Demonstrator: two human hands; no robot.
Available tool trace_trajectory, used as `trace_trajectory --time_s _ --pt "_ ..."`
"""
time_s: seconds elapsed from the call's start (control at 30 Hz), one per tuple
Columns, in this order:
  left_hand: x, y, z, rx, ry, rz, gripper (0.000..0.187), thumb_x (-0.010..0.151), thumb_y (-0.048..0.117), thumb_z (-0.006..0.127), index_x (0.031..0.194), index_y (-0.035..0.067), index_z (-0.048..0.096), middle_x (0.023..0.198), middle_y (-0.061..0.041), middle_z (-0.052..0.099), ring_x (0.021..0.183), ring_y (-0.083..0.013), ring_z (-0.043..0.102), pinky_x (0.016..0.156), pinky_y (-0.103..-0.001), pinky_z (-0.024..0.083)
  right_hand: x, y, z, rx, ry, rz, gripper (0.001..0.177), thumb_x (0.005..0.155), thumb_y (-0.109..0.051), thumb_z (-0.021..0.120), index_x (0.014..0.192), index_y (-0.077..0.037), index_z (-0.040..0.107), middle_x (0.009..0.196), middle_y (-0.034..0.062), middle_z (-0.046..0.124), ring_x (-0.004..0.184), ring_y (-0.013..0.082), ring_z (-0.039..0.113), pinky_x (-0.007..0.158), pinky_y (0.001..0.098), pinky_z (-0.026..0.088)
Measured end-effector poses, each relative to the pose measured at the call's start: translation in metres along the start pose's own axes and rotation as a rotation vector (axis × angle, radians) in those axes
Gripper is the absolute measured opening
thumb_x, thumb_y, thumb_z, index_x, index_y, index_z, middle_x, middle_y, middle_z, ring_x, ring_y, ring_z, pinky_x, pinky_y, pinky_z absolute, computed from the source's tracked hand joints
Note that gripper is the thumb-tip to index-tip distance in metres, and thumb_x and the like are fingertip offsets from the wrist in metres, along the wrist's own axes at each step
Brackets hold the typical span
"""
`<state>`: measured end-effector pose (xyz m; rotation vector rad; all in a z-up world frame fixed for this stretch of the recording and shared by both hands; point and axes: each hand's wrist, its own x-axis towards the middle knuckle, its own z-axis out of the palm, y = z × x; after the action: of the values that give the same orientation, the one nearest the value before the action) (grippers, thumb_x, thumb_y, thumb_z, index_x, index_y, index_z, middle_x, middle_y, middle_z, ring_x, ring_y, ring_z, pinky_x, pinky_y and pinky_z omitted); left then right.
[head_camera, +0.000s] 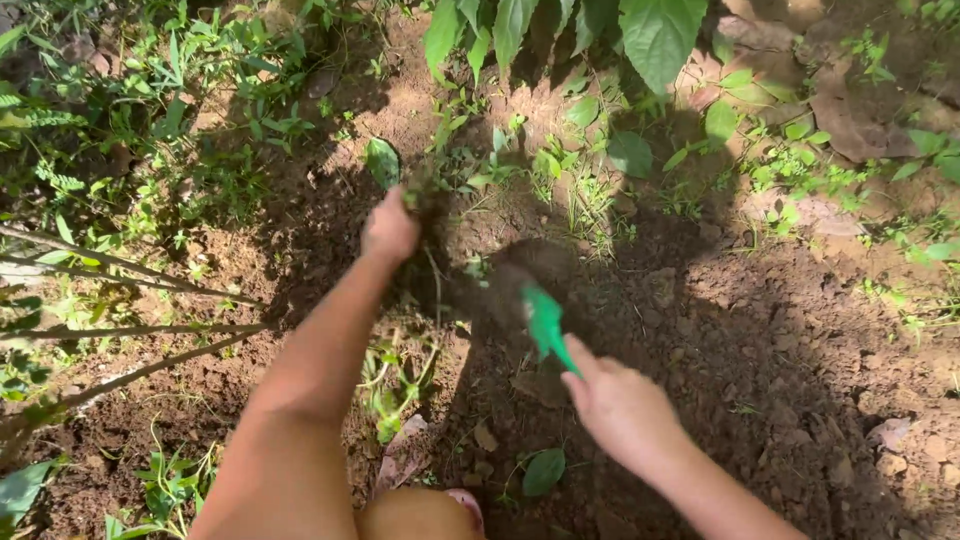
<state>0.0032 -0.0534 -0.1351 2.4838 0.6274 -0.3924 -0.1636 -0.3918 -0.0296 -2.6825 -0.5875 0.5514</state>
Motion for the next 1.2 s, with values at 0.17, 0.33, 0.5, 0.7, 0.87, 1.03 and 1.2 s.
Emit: trace_trajectory --time_s 0.17,0.33,0.5,0.7,0.87,1.03,1.2 --pt "-0.001 -0.020 -0.022 0.135 -0.150 0.107 0.033 0.104 0.021 0.051 0.137 0.016 0.056 0.091 -0.010 0.069 0.065 -0.0157 0.062 0.060 -0.036 0.055 -0.021 0.085 -0.050 0.316 -0.318 0.476 0.053 0.105 -0.040 0.049 0.156 -0.030 0.039 0.072 0.0065 0.069 0.053 0.0104 0.069 0.058 0.0232 0.053" --pt "-0.053 0.025 0.033 0.487 -0.474 0.354 0.042 0.100 0.040 0.053 0.128 0.010 0.056 0.085 -0.008 0.063 0.071 -0.0159 0.062 0.062 -0.032 0.057 0.002 0.084 0.018 0.948 -0.483 0.606 0.049 0.101 -0.030 0.056 0.149 -0.022 0.058 0.063 -0.0019 0.047 0.041 0.0080 0.034 0.036 0.0258 0.025" --pt "-0.057 0.006 0.093 0.618 -0.415 0.506 0.039 0.097 0.035 0.055 0.125 0.007 0.052 0.081 -0.006 0.059 0.068 -0.0167 0.060 0.058 -0.035 0.054 0.023 0.013 0.074 1.269 -0.406 0.639 0.047 0.101 -0.026 0.055 0.148 -0.022 0.054 0.063 -0.0043 0.047 0.041 0.0073 0.031 0.036 0.0258 0.021" --pt "-0.020 -0.015 0.032 0.266 -0.090 0.315 0.023 0.106 0.010 0.038 0.118 0.011 0.057 0.084 -0.014 0.068 0.067 -0.0269 0.070 0.058 -0.046 0.060 -0.027 0.003 0.036 0.337 0.146 -0.082 0.049 0.103 -0.033 0.058 0.147 -0.011 0.053 0.073 -0.0136 0.054 0.054 0.0022 0.054 0.052 0.0243 0.048" --pt "-0.008 -0.015 -0.023 0.178 0.067 0.048 0.043 0.097 0.031 0.061 0.137 0.018 0.053 0.117 -0.018 0.071 0.106 -0.0368 0.069 0.094 -0.049 0.056 -0.006 0.064 0.039 0.696 -0.237 0.505 0.053 0.098 -0.033 0.060 0.150 -0.023 0.056 0.063 0.0037 0.057 0.048 0.0106 0.051 0.046 0.0288 0.044" --pt "-0.016 -0.011 -0.032 0.133 0.071 0.033 0.059 0.094 0.031 0.068 0.148 0.020 0.048 0.124 -0.020 0.069 0.115 -0.0376 0.066 0.101 -0.049 0.053 0.073 0.051 0.088 1.493 -0.218 0.601 0.055 0.101 -0.025 0.054 0.155 -0.021 0.046 0.069 -0.0011 0.050 0.043 0.0069 0.032 0.035 0.0251 0.023" --pt "-0.011 0.004 -0.034 0.070 0.112 0.104 0.067 0.092 0.030 0.072 0.152 0.016 0.045 0.121 -0.021 0.070 0.112 -0.0363 0.069 0.101 -0.047 0.053 0.056 -0.011 0.081 0.486 0.125 0.230 0.053 0.106 -0.031 0.055 0.155 -0.016 0.043 0.070 0.0124 0.067 0.050 0.0188 0.063 0.049 0.0335 0.051"
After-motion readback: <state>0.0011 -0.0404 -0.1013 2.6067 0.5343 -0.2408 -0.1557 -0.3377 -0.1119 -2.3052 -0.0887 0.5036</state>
